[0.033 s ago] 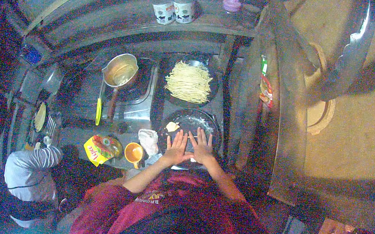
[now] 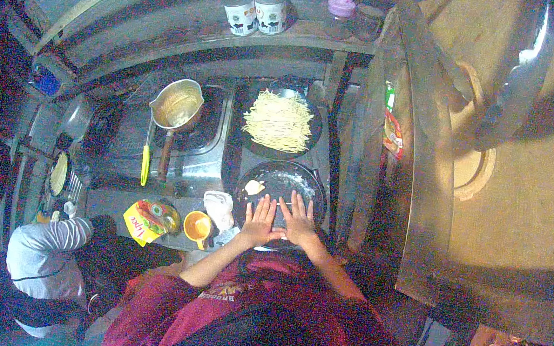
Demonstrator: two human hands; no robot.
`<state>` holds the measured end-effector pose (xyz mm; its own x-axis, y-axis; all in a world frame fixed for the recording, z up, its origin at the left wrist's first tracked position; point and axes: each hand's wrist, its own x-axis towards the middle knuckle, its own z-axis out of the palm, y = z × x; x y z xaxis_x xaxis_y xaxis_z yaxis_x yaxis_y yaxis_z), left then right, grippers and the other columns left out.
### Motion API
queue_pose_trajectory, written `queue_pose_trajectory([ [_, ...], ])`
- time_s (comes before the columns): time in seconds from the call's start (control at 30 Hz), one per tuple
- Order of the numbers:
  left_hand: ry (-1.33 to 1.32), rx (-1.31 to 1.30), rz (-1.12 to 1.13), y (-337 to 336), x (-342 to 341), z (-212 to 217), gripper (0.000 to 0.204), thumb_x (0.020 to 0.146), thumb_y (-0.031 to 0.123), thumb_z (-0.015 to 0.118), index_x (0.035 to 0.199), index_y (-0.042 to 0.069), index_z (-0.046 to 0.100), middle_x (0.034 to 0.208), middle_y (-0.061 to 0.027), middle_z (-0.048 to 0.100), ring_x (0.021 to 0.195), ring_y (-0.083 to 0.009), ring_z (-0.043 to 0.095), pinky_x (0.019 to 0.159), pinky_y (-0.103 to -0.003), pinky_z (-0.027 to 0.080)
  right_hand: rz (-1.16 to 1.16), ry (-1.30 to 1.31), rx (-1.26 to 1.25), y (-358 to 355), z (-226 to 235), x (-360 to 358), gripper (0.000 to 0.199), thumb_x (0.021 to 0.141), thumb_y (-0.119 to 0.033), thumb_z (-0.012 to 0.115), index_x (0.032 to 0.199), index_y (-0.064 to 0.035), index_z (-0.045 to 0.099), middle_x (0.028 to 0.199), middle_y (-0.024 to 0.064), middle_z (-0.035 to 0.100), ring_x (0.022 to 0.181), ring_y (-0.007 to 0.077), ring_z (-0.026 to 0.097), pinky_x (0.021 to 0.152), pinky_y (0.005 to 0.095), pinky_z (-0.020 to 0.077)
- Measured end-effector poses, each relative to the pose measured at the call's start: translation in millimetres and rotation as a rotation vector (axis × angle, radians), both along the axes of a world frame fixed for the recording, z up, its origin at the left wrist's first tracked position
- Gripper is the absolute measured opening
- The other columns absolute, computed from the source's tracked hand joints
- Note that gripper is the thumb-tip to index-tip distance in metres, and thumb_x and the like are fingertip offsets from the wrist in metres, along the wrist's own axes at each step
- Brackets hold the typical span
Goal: The person repeatedly flattens small pieces of dough on a floured black tray using their hands. They press and shape the dough into thin, round discs. A stack of prepared dough is visible nearby, and a pot sits on the stove.
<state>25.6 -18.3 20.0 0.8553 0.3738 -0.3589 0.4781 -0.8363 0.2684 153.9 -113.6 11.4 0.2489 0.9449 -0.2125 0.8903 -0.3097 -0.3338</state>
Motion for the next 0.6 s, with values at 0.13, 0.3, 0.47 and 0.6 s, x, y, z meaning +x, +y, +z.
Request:
queue_pose_trajectory([
  [0.13,-0.077,0.039,0.011,1.0,-4.5,-9.4,0.104,0.071,0.075,0.034,0.14,0.001,0.007,0.146,-0.0195,0.001,0.136,-0.0292,0.001,0.104,-0.053,-0.003,0.03,-0.091,-0.054,-0.5,8.7,-2.6,0.098,0.062,-0.046,0.07,0.14,-0.0167,0.018,0.144,0.0242,0.004,0.133,0.0368,0.008,0.103,0.0583,0.0063],
  [0.3,-0.349,0.166,0.118,7.7,7.7,-33.0,0.1,0.071,0.072,0.038,0.137,-0.001,0.017,0.144,-0.0189,0.015,0.133,-0.0302,0.017,0.103,-0.057,0.004,-0.012,-0.105,0.016,21.1,6.6,10.9,0.095,0.068,-0.051,0.062,0.141,-0.0142,0.013,0.144,0.0228,0.003,0.134,0.036,0.006,0.103,0.0568,0.0057],
  [0.47,-0.327,0.163,0.102,-3.7,-4.9,-27.9,0.103,0.069,0.071,0.042,0.137,-0.001,0.017,0.143,-0.0208,0.014,0.134,-0.0298,0.015,0.104,-0.053,0.007,-0.035,-0.078,0.004,12.1,-0.9,7.8,0.096,0.073,-0.062,0.05,0.14,-0.0064,0.011,0.144,0.0245,0.003,0.134,0.0356,0.005,0.104,0.0548,0.0043],
  [0.6,-0.458,-0.038,0.077,-2.1,4.9,-9.7,0.101,0.071,0.067,0.044,0.138,-0.002,0.012,0.144,-0.0215,0.011,0.134,-0.0319,0.012,0.104,-0.054,0.006,-0.027,-0.201,-0.038,12.4,-8.9,6.6,0.096,0.07,-0.058,0.054,0.14,-0.0067,0.013,0.143,0.0241,0.007,0.133,0.0364,0.008,0.104,0.0547,0.0074],
])
